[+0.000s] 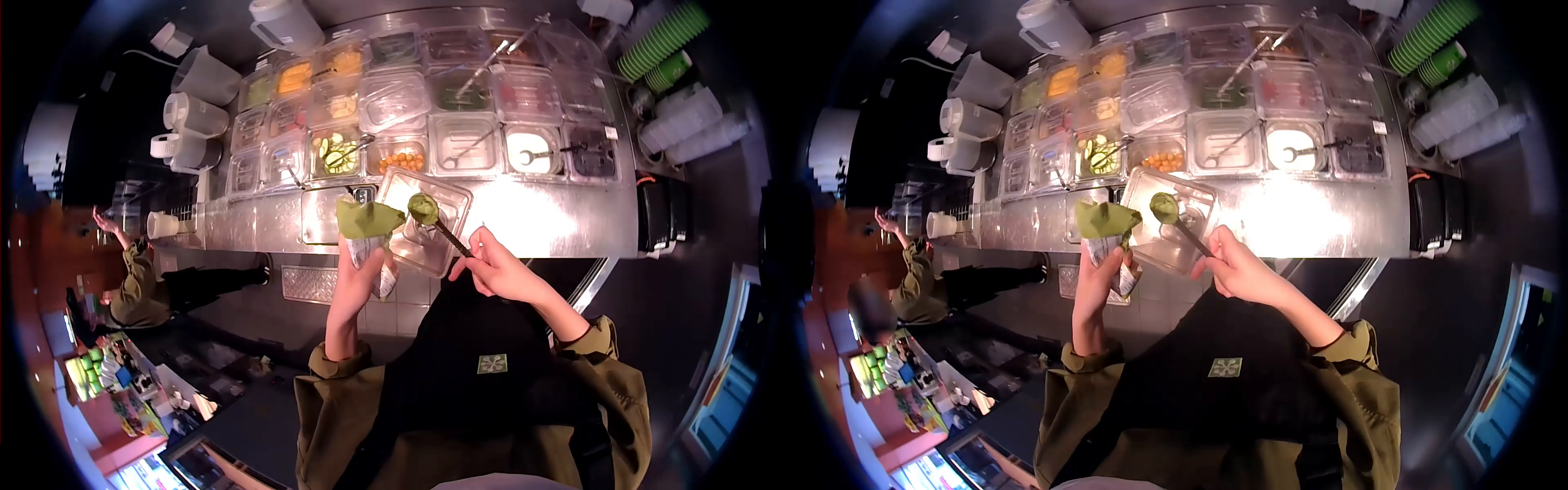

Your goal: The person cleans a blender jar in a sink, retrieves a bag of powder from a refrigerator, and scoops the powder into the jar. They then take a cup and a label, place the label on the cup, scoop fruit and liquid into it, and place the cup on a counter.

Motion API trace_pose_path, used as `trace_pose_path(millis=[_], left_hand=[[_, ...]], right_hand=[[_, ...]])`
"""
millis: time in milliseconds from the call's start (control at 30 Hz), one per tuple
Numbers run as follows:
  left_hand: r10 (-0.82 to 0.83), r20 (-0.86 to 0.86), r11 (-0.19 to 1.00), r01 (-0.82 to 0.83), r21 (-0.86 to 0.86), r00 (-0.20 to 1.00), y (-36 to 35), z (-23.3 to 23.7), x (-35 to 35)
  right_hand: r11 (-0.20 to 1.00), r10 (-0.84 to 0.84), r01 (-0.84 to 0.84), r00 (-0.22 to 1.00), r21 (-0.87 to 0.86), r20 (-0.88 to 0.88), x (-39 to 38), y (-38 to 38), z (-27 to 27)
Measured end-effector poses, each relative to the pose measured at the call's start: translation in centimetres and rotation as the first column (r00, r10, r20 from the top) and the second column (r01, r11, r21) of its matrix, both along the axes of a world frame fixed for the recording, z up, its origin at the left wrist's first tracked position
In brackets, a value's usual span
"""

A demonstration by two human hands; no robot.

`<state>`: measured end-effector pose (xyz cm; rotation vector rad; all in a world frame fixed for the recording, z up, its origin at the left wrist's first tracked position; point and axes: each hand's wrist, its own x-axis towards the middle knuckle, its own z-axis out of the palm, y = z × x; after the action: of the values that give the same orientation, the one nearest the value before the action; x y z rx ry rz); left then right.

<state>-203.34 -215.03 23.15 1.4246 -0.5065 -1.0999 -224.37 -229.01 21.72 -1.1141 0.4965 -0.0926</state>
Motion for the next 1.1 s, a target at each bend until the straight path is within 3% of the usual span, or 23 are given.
trace_pose_path(millis=[167,267,367,600,800,1100], left_hand=[[0.003,0.242,0.997,-0.022,0.079,0.97,-1.3,-1.9,0.1],[0.018,0.498,0.993,-0.075,0.095,0.867,-2.4,-1.6,-0.7],[0.005,0.65,0.958,-0.189,0.214,0.76,-3.5,0.3,-1.9],[0.118,0.609,0.97,-0.221,0.097,0.784,-3.8,0.0,-3.2],[0.118,0.762,0.957,-0.278,0.084,0.637,-4.3,1.3,-4.4],[0.267,0.716,0.938,-0.344,-0.039,0.645,-4.5,0.2,-4.4]], right_hand=[[0.996,0.013,-0.009,0.999,0.085,-0.049,-0.4,0.4,-0.1],[0.994,0.027,-0.023,0.999,0.111,-0.035,-0.3,0.2,-0.9],[0.986,0.051,-0.051,0.999,0.156,-0.001,-0.3,-0.5,-0.8],[0.981,0.093,-0.097,0.995,0.166,0.031,-1.0,-1.6,-0.7],[0.977,0.142,-0.148,0.989,0.156,0.047,-1.1,-2.0,-0.6],[0.963,0.148,-0.156,0.988,0.22,0.052,-0.9,-2.3,-0.6]])
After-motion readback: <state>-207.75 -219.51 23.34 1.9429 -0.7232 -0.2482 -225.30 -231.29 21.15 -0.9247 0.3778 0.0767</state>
